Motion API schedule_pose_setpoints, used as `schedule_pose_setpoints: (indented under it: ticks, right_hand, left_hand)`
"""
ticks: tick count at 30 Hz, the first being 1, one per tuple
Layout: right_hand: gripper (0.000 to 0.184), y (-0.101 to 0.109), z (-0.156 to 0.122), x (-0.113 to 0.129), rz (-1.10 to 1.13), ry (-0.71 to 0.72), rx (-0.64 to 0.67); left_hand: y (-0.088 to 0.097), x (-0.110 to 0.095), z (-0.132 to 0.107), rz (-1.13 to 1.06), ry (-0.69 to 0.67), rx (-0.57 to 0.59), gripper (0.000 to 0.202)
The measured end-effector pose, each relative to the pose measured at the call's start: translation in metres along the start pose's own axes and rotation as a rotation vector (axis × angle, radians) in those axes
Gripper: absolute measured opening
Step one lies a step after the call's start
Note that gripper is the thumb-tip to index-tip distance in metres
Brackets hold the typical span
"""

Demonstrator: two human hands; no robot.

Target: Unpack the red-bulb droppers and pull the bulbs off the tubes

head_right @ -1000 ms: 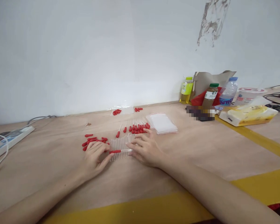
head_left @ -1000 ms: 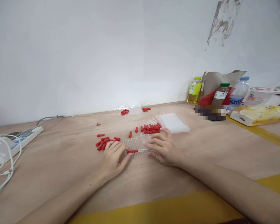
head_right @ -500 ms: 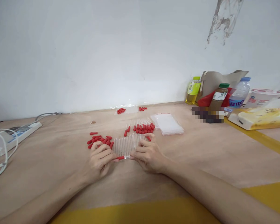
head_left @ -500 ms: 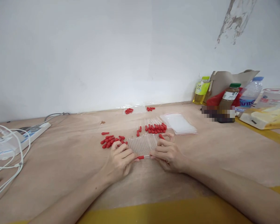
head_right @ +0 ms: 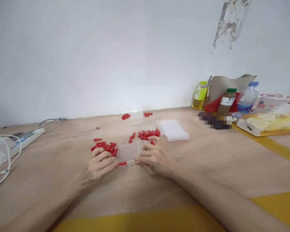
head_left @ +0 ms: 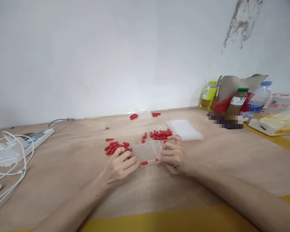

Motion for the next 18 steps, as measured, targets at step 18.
schedule_pose_setpoints:
  ticks: [18]
  right_hand:
    - [0.019, -0.019, -0.008, -0.028, -0.287, -0.406, 0.021]
  left_hand:
    - [-0.008, 0.108, -0.098, -0.297, 1.447, 0.152, 0.045]
Point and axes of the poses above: each hand's wrist, its own z-axis towards the middle knuckle, its own y-axis out of the back of the hand, x = y × z, the point moved 1 cm from there along z, towards the middle knuckle, and after that the axes turned 5 degrees about -x, right-handed, at the moved point
